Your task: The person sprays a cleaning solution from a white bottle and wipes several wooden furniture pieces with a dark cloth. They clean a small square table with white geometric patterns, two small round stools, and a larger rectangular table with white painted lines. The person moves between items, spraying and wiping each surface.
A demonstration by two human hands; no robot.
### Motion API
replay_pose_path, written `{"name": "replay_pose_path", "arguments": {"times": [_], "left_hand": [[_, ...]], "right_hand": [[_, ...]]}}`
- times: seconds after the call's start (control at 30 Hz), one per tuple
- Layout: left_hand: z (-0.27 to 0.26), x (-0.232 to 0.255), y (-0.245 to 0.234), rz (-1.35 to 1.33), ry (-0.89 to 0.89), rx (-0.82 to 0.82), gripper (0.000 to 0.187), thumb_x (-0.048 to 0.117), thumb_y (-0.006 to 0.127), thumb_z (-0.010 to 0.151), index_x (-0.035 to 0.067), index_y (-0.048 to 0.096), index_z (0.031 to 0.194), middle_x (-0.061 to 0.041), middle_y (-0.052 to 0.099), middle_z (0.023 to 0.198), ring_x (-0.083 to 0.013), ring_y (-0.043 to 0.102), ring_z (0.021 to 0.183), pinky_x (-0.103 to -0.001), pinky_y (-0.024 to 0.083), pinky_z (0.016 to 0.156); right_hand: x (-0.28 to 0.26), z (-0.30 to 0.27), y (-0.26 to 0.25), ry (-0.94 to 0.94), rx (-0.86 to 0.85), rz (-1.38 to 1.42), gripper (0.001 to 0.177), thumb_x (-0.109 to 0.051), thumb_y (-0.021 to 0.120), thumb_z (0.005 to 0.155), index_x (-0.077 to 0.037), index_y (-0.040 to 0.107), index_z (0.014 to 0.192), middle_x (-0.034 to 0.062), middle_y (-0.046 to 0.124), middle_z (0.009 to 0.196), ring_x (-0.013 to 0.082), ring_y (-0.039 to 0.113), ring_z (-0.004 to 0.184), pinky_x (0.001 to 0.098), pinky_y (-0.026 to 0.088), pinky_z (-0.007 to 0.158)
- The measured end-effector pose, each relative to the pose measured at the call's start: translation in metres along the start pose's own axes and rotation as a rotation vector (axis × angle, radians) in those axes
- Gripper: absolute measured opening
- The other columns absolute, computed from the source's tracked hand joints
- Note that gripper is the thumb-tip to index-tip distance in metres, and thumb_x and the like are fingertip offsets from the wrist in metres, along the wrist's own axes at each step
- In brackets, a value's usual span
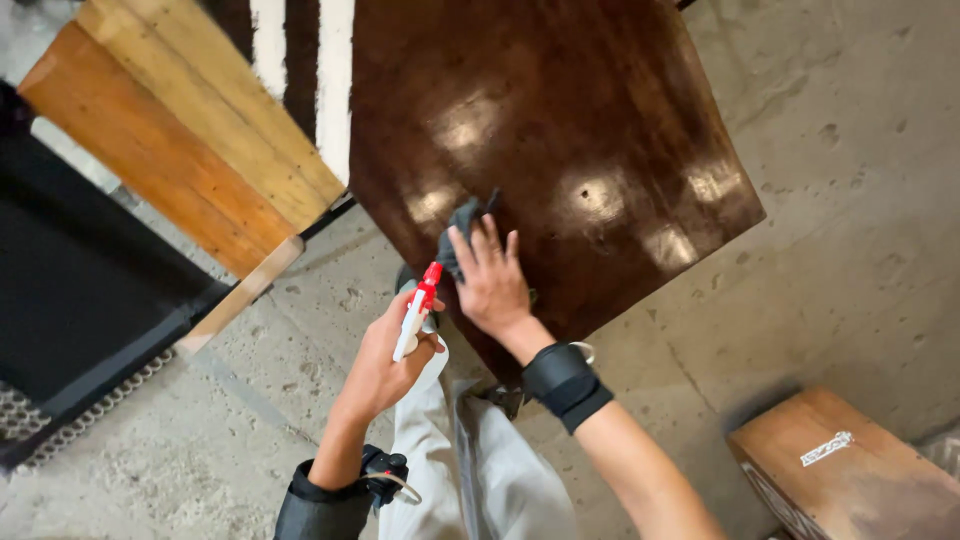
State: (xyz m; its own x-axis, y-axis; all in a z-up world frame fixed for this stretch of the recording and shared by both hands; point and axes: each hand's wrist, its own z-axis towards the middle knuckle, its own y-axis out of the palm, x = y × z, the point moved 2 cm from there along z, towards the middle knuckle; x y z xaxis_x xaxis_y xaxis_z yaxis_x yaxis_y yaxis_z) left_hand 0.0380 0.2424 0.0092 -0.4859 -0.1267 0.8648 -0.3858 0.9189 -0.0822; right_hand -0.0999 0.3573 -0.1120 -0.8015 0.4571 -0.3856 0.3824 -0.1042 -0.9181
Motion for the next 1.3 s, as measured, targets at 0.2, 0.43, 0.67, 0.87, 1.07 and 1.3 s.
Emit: {"name": "replay_pose_path", "arguments": {"times": [0.2, 0.43, 0.67, 0.87, 1.07, 1.3], "left_hand": [[-0.036, -0.015, -0.005, 0.04, 0.011, 0.142, 0.045, 0.003, 0.064, 0.083, 0.006, 0.059, 0.128, -0.01, 0.074, 0.092, -0.0197, 0.077, 0.082, -0.034, 0.058, 0.078], [-0.019, -0.006, -0.011, -0.134, 0.031, 0.164, 0.049, 0.001, 0.062, 0.082, 0.006, 0.055, 0.131, -0.008, 0.07, 0.106, -0.0186, 0.072, 0.081, -0.033, 0.059, 0.073], [0.05, 0.045, -0.042, -0.013, 0.002, 0.052, 0.045, 0.001, 0.06, 0.082, 0.005, 0.057, 0.127, -0.008, 0.07, 0.103, -0.0167, 0.075, 0.081, -0.033, 0.058, 0.075], [0.12, 0.079, -0.081, 0.01, -0.037, -0.034, 0.048, 0.002, 0.059, 0.08, 0.006, 0.055, 0.127, -0.007, 0.069, 0.095, -0.0167, 0.076, 0.078, -0.033, 0.057, 0.074], [0.168, 0.089, -0.123, 0.03, -0.031, -0.071, 0.048, 0.001, 0.057, 0.08, 0.006, 0.056, 0.127, -0.007, 0.068, 0.091, -0.017, 0.074, 0.078, -0.032, 0.057, 0.076], [0.203, 0.081, -0.168, 0.004, -0.054, -0.129, 0.047, 0.002, 0.058, 0.08, 0.007, 0.057, 0.127, -0.009, 0.068, 0.096, -0.0174, 0.075, 0.079, -0.033, 0.057, 0.076]], "right_hand": [[-0.058, -0.028, 0.035, -0.233, 0.031, -0.113, 0.066, -0.028, 0.066, 0.093, -0.016, 0.047, 0.156, 0.0189, 0.04, 0.16, 0.0346, 0.034, 0.154, 0.0587, 0.031, 0.123], [-0.025, 0.003, 0.016, -0.363, -0.031, 0.115, 0.063, -0.034, 0.069, 0.089, -0.009, 0.052, 0.145, 0.0223, 0.045, 0.157, 0.0374, 0.037, 0.151, 0.0616, 0.028, 0.12], [0.057, 0.057, 0.009, -0.182, -0.024, -0.081, 0.072, -0.034, 0.067, 0.093, -0.011, 0.042, 0.157, 0.0209, 0.045, 0.16, 0.0361, 0.028, 0.156, 0.0711, 0.019, 0.12], [0.16, 0.131, -0.042, -0.003, 0.017, -0.133, 0.073, -0.036, 0.065, 0.098, -0.01, 0.037, 0.16, 0.0233, 0.039, 0.162, 0.0387, 0.019, 0.158, 0.0758, 0.012, 0.119], [0.239, 0.186, -0.085, 0.211, 0.068, -0.185, 0.076, -0.025, 0.064, 0.1, -0.008, 0.03, 0.165, 0.0271, 0.032, 0.168, 0.0441, 0.017, 0.16, 0.0755, 0.006, 0.121], [0.266, 0.218, -0.104, 0.416, 0.049, -0.134, 0.071, -0.023, 0.062, 0.108, -0.006, 0.025, 0.167, 0.0274, 0.026, 0.17, 0.0459, 0.014, 0.16, 0.0726, 0.003, 0.123]]}}
